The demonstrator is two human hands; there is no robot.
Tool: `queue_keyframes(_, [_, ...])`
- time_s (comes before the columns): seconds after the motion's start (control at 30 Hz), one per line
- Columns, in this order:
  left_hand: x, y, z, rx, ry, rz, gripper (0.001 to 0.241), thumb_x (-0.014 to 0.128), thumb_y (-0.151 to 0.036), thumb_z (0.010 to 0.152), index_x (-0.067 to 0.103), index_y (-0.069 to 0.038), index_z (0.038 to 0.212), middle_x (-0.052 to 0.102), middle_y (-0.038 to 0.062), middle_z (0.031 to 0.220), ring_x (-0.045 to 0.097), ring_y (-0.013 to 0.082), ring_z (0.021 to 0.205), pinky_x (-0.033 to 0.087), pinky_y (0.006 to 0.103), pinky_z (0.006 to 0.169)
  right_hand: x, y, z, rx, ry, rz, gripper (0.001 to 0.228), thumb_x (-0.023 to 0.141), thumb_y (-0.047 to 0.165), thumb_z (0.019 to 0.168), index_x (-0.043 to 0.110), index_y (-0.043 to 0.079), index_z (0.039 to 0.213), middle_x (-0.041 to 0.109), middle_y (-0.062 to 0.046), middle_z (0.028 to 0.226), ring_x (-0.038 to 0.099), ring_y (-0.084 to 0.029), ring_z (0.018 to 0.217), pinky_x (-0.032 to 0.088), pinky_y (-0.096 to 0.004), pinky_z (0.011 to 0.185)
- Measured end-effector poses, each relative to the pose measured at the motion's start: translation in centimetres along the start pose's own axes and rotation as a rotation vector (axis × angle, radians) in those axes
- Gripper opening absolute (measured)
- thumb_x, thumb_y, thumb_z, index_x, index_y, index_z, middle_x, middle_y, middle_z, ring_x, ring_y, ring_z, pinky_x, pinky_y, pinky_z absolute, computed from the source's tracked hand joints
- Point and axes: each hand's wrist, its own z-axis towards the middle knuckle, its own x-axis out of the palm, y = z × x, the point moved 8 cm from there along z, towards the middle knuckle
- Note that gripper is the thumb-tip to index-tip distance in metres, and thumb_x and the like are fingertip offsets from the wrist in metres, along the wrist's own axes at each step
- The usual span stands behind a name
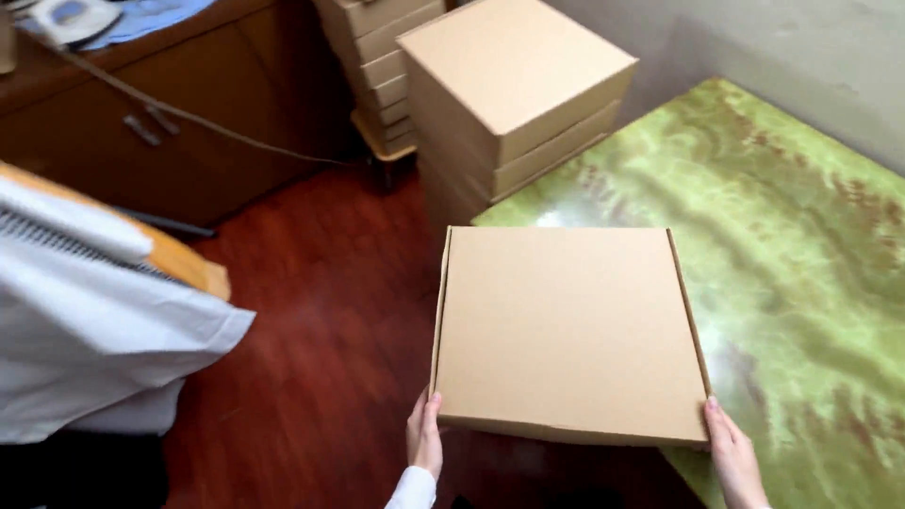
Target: The person places a folded blue and white garment into a clear plastic bag, seals it, and places it into a cardboard box. The person then retrieves another garment from a box, places it in a plastic bag, and hangs it on a hanger on a clothing rack.
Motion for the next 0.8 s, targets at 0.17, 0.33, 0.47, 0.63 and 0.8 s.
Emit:
queue_keyframes(0.17, [-10.0, -0.9, 0.1, 0.035, -0.103, -0.111, 0.065, 0.055, -0.043, 0.091, 0.069, -0.016, 0.149, 0.076, 0.007, 0.142, 0.070, 0.0229, 0.134, 0.061, 0.0421, 0.090, 9.8, 5.8, -6.7, 0.069, 0.193, 0.155, 0.057, 0.051, 0.028, 0.108, 0.054, -0.003, 0.156, 0.054, -0.012, 0.160, 0.047, -0.022, 0.145, 0.035, -0.040, 0.117])
queue_keyframes(0.33, [-18.9, 2.6, 2.5, 0.044, -0.255, -0.260, 0.052, 0.059, -0.040, 0.093, 0.080, -0.010, 0.130, 0.083, 0.011, 0.125, 0.074, 0.0255, 0.113, 0.056, 0.0423, 0.081, 18.8, 8.1, -7.9, -0.022, 0.335, 0.305, 0.046, 0.057, 0.016, 0.106, 0.062, -0.008, 0.145, 0.065, -0.016, 0.142, 0.058, -0.025, 0.124, 0.042, -0.036, 0.100])
queue_keyframes(0.47, [-23.5, 6.6, 4.8, -0.004, -0.428, -0.472, 0.061, 0.062, -0.032, 0.094, 0.069, 0.000, 0.146, 0.076, 0.023, 0.131, 0.073, 0.0360, 0.115, 0.061, 0.0499, 0.081, 24.7, 15.2, -11.6, -0.060, 0.410, 0.250, 0.049, 0.057, 0.011, 0.101, 0.064, -0.011, 0.144, 0.066, -0.020, 0.145, 0.061, -0.030, 0.130, 0.043, -0.037, 0.110])
queue_keyframes(0.63, [-25.5, 3.3, 6.4, 0.029, -0.537, -0.578, 0.063, 0.063, -0.032, 0.092, 0.071, 0.004, 0.144, 0.076, 0.029, 0.124, 0.073, 0.0412, 0.109, 0.063, 0.0518, 0.078, 31.6, 18.3, -8.7, -0.075, 0.500, 0.205, 0.050, 0.058, 0.020, 0.103, 0.068, -0.006, 0.145, 0.072, -0.020, 0.132, 0.065, -0.034, 0.113, 0.048, -0.041, 0.088])
queue_keyframes(0.8, [-25.5, -5.1, 11.5, 0.111, -0.555, -0.600, 0.061, 0.061, -0.028, 0.094, 0.069, 0.005, 0.144, 0.075, 0.026, 0.128, 0.071, 0.0399, 0.115, 0.062, 0.0535, 0.082, 38.1, 24.1, -3.7, -0.197, 0.552, 0.342, 0.045, 0.056, 0.019, 0.106, 0.068, -0.010, 0.137, 0.070, -0.021, 0.126, 0.064, -0.032, 0.110, 0.046, -0.038, 0.094])
